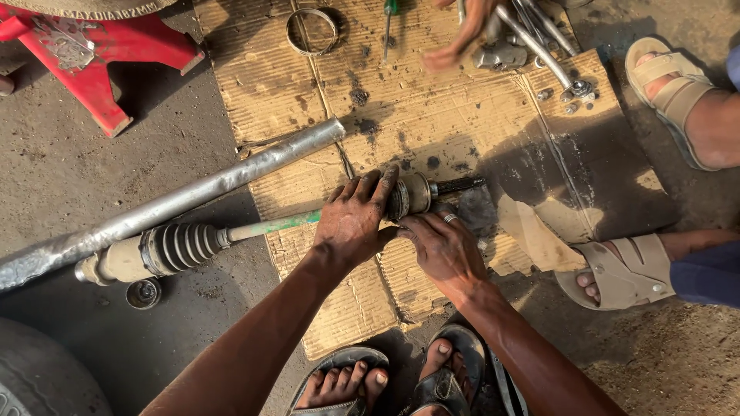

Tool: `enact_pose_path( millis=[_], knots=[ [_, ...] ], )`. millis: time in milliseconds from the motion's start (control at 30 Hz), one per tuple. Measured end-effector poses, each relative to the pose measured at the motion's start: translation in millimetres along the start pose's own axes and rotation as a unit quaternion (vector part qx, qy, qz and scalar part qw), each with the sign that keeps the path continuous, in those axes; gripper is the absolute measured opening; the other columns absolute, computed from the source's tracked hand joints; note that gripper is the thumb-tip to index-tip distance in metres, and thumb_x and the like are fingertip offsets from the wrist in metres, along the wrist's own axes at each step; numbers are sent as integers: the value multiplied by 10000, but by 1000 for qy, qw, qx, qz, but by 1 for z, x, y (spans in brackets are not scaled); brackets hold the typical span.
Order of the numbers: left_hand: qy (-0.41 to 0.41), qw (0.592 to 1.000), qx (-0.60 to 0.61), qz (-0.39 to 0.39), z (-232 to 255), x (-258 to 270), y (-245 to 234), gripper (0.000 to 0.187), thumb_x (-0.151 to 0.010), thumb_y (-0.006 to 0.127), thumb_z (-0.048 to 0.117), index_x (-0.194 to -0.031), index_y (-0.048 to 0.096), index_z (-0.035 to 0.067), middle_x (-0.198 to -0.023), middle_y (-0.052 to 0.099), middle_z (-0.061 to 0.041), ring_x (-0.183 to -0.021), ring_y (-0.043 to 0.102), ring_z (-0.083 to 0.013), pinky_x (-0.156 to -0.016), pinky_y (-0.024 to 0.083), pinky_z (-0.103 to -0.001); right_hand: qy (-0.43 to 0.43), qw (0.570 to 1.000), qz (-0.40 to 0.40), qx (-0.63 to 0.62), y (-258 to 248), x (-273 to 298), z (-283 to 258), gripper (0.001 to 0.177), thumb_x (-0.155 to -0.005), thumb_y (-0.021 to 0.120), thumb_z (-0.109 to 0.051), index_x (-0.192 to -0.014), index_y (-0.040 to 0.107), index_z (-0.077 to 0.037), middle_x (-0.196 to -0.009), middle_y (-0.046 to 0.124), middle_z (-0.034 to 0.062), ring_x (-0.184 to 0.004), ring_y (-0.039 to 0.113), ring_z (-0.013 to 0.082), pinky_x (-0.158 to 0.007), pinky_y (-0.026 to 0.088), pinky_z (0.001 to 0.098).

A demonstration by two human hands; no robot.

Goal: Disassembling and inspecting a car's CV joint and axle assembly on a workshop floor.

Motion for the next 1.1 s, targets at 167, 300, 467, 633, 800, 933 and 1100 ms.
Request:
enact_pose_path(
  millis=[167,300,467,633,800,933,1100],
  knots=[
    [-8,1000,5,-18,-3,-1,7,1019,-874,742,535,-1602,185,90,-1466,468,-192,-1353,483,-374,-1127,406,-499,5,996,-68,63,23,1,14,240,-945,636,-32,-1139,738,-128,-1104,732,40,-954,678,209,-884,585,383],
    [6,999,-31,-14,-6,-2,13,967,-885,704,509,-1590,196,85,-1489,454,-184,-1356,477,-364,-1103,413,-505,-9,994,-85,72,17,-2,13,290,-891,656,-48,-1166,727,-102,-1125,706,78,-1003,663,231,-906,576,388],
    [11,999,-36,-8,-6,-3,12,939,-894,689,523,-1579,208,96,-1486,455,-179,-1360,473,-360,-1087,421,-510,-22,984,-175,25,10,-13,7,238,-945,623,-50,-1162,718,-73,-1051,673,94,-909,635,216,-870,577,361],
    [10,999,-44,-18,-6,-1,11,958,-888,690,527,-1592,194,108,-1500,442,-174,-1360,471,-358,-1081,429,-510,-65,973,-214,53,17,-13,12,348,-910,575,27,-1232,688,-39,-1019,681,102,-903,630,210,-855,577,350],
    [10,999,-38,-25,-6,1,8,974,-902,691,527,-1620,186,104,-1541,432,-167,-1376,477,-355,-1098,440,-499,-155,967,-145,142,12,-9,5,370,-858,596,10,-1209,705,-32,-1150,717,136,-980,653,209,-876,570,377],
    [-1,999,-14,-34,-5,2,4,1018,-840,719,573,-1588,182,140,-1545,396,-146,-1393,427,-361,-1114,391,-497,-60,986,-145,47,14,-3,11,249,-972,623,-68,-1193,735,-95,-1175,730,103,-928,676,192,-834,582,364],
    [-22,999,2,-43,-6,2,8,1068,-781,731,618,-1576,191,151,-1550,387,-133,-1407,417,-344,-1132,370,-490,-154,977,-73,128,20,1,5,257,-929,590,3,-1085,738,-137,-1142,747,32,-976,705,177,-961,584,391]
  ],
)
Point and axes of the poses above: each hand's wrist, its own x-axis away from the middle knuckle, its own y-axis out of the palm, z = x × y, the point moved 6 cm from there along -x, towards the middle knuckle
